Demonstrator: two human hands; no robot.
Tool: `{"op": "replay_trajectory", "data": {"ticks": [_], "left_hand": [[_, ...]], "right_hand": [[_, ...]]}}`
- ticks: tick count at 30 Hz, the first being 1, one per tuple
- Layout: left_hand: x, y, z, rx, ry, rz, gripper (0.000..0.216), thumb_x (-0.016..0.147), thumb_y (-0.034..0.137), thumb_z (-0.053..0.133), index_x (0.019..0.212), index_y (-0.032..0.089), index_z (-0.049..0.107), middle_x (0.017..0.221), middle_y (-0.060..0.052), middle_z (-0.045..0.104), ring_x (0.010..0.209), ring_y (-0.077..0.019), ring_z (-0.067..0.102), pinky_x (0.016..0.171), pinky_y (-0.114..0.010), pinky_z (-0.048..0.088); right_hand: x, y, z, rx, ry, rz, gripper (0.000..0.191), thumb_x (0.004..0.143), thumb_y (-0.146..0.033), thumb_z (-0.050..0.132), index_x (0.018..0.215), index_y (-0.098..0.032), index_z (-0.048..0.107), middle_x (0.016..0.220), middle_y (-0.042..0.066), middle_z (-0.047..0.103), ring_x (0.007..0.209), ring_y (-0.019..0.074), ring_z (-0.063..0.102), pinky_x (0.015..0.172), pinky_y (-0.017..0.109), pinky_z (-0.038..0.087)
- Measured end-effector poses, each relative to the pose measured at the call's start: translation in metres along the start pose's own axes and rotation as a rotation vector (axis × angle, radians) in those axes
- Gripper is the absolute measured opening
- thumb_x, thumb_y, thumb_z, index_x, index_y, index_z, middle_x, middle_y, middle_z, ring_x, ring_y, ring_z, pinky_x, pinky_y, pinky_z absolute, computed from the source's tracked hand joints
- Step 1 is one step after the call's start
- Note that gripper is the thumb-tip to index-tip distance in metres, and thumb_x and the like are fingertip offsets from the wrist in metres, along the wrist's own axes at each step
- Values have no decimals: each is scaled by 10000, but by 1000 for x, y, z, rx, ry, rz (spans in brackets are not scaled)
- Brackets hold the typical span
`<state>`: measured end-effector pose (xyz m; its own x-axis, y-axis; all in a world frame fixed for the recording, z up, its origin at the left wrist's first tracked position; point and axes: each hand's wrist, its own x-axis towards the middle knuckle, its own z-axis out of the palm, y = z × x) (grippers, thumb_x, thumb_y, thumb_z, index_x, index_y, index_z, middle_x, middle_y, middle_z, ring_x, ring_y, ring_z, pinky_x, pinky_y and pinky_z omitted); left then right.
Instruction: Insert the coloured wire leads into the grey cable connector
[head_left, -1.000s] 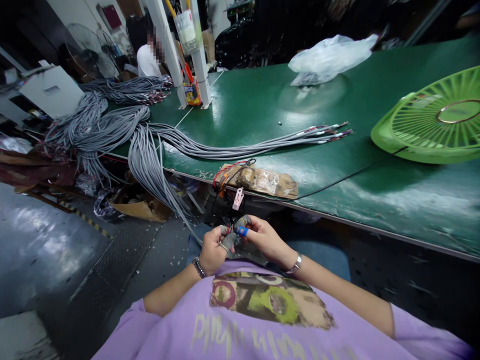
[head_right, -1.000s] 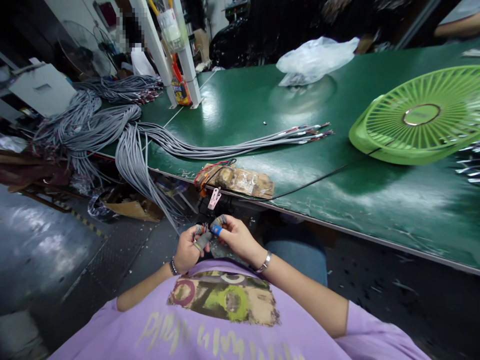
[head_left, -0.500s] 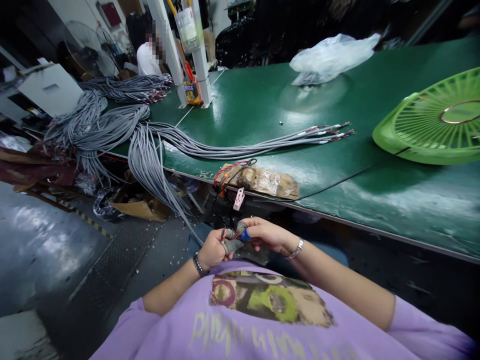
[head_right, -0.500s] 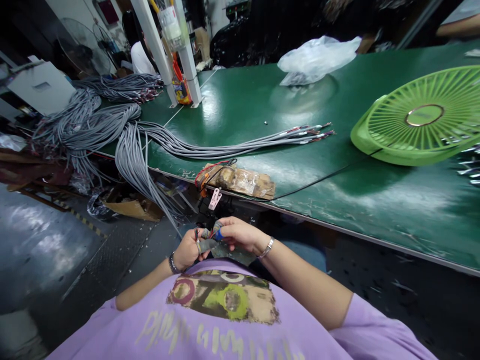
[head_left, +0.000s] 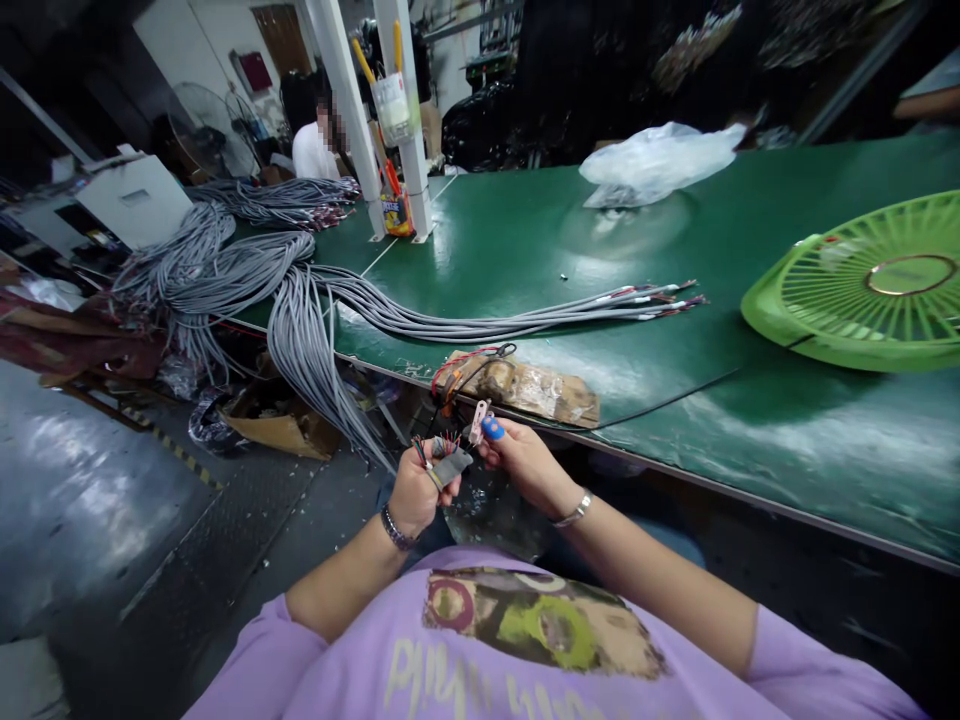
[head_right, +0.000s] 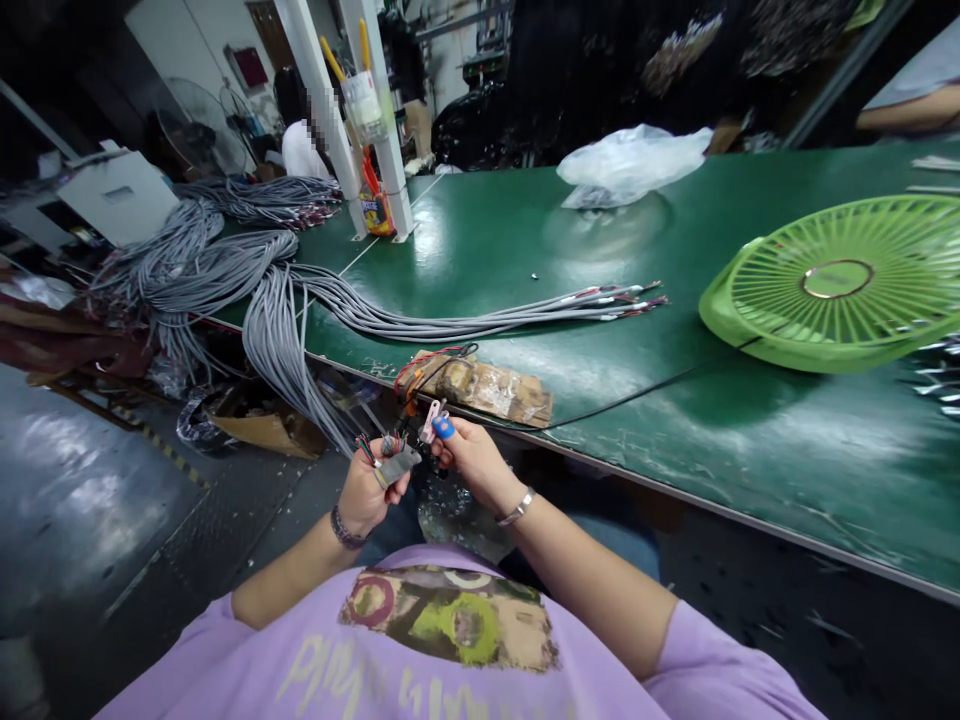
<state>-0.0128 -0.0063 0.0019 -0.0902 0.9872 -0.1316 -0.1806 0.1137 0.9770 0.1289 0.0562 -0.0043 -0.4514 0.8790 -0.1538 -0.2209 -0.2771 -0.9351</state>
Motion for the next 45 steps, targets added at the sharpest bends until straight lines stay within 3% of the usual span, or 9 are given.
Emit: {"op": "replay_trajectory", "data": {"ticks": [4,9,11,15,21,29,35,45], "left_hand": [[8,1,0,-49,24,-38,403,600,520,713,666,157,552,395,66,499,278,-31,336,289,-163,203],[12,-2,-3,-91,7,-71,397,590,501,728,691,157,556,396,70,500,278,-32,340,289,-157,204],[13,-4,-5,-87,-16,-73,390,597,497,726,691,155,564,397,67,504,277,-33,345,288,-156,204],[15,-7,-8,-75,-81,-82,371,621,484,716,695,146,584,394,60,505,272,-32,349,283,-155,195],[18,-6,-6,-47,-94,-100,391,603,498,721,674,142,575,386,64,493,272,-31,348,283,-154,205],[16,-6,-3,-74,-104,-82,359,632,477,704,679,143,582,383,55,506,267,-34,337,279,-155,203],[4,-5,-3,-71,-72,-87,370,620,485,713,682,146,579,384,55,506,267,-38,339,280,-162,210],[-16,-18,-7,41,-39,-21,313,715,441,670,691,151,556,417,56,527,297,-34,368,315,-161,251]], "right_hand": [[5,9,3,-48,78,-60,489,729,-677,495,682,-190,520,572,-16,472,486,99,372,500,250,368],[7,17,-2,-102,215,-176,431,729,-616,565,662,-194,512,554,-26,458,495,98,371,502,242,351],[8,17,-2,-31,184,-146,436,742,-622,545,678,-192,532,562,-23,469,512,101,394,519,240,369],[10,12,4,311,-3,58,460,701,-629,592,749,-172,601,637,-5,533,568,101,464,561,239,424],[13,12,8,563,31,108,365,638,-499,732,757,-168,637,668,-3,601,639,109,534,598,227,437],[14,18,7,573,-22,73,372,675,-522,693,751,-161,642,653,5,606,598,109,519,576,239,423],[4,22,2,612,-45,154,415,727,-597,594,751,-183,616,706,9,617,586,99,521,577,237,435],[-20,36,-14,453,-66,156,310,726,-463,664,800,-162,646,719,22,598,592,95,494,542,229,404]]}}
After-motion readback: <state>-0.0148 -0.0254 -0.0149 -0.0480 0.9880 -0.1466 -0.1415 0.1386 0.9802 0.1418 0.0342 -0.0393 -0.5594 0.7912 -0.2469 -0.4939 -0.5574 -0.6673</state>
